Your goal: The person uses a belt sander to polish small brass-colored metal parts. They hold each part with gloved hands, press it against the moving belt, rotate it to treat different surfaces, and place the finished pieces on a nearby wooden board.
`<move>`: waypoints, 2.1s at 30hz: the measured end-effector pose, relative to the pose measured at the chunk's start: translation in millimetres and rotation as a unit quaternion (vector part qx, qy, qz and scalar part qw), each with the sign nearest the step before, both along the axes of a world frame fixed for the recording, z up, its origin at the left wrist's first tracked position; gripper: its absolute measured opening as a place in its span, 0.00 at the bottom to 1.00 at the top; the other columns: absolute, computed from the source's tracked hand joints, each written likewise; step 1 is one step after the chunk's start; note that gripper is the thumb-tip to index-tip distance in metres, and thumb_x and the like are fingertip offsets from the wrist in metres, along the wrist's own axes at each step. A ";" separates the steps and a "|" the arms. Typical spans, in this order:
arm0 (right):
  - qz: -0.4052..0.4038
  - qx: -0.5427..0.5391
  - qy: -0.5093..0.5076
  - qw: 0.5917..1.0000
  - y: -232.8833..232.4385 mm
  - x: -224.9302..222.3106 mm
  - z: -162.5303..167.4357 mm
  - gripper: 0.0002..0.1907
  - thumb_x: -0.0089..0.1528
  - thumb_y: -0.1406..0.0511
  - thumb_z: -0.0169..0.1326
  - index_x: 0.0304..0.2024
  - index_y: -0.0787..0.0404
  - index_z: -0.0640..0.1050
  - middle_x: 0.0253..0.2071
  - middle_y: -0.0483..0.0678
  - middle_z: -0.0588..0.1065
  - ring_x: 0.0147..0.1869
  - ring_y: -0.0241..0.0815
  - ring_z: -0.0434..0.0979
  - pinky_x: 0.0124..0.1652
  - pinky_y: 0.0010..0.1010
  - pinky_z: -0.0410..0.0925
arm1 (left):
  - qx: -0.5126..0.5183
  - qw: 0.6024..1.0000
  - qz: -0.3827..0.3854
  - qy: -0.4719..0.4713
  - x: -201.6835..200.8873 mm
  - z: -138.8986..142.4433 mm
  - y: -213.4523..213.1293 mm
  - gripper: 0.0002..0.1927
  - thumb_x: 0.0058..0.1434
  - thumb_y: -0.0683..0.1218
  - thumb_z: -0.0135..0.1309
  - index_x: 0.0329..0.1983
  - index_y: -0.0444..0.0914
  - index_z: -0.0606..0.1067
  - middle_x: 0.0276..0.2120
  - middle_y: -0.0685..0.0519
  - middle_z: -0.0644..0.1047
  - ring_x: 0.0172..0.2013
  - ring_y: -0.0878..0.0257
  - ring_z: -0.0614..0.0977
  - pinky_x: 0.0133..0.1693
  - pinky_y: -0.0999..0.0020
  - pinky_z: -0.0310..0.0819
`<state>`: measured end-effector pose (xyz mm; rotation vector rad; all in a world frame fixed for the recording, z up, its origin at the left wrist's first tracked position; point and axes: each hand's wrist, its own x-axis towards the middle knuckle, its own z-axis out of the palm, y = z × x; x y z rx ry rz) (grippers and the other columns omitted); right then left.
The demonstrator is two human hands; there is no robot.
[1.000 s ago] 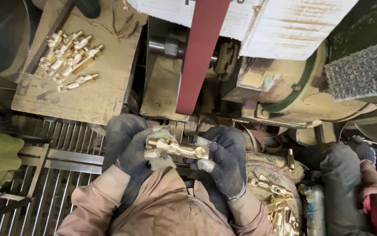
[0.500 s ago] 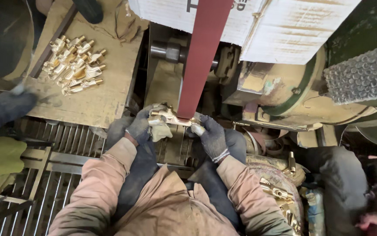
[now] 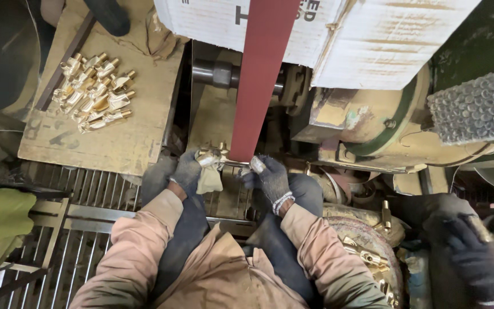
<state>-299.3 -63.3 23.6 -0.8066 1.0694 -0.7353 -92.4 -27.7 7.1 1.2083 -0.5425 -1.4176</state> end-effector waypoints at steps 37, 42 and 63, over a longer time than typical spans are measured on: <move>0.052 -0.157 0.083 0.983 18.6 -10.1 3.4 0.15 0.66 0.71 0.52 0.55 0.69 0.77 0.36 0.48 0.81 0.33 0.34 0.78 0.35 0.25 0.73 | 0.054 0.956 0.034 0.286 1.8 -14.0 -14.6 0.11 0.62 0.37 0.53 0.48 0.31 0.76 0.39 0.45 0.81 0.37 0.55 0.84 0.40 0.60 0.83; 0.025 -0.107 0.087 0.990 11.4 -1.4 -6.6 0.10 0.66 0.72 0.53 0.49 0.71 0.78 0.31 0.50 0.81 0.29 0.35 0.79 0.29 0.25 0.71 | 0.073 0.943 0.024 0.325 0.6 -10.6 -24.4 0.06 0.68 0.40 0.53 0.45 0.31 0.76 0.36 0.48 0.80 0.34 0.58 0.82 0.37 0.62 0.80; -0.035 0.020 -0.163 0.986 82.5 -30.9 49.8 0.23 0.63 0.63 0.54 0.60 0.65 0.71 0.53 0.51 0.77 0.54 0.46 0.79 0.53 0.38 0.73 | -0.103 0.977 -0.071 0.175 -14.8 14.2 91.6 0.20 0.63 0.43 0.58 0.58 0.33 0.73 0.43 0.48 0.79 0.41 0.60 0.82 0.44 0.65 0.79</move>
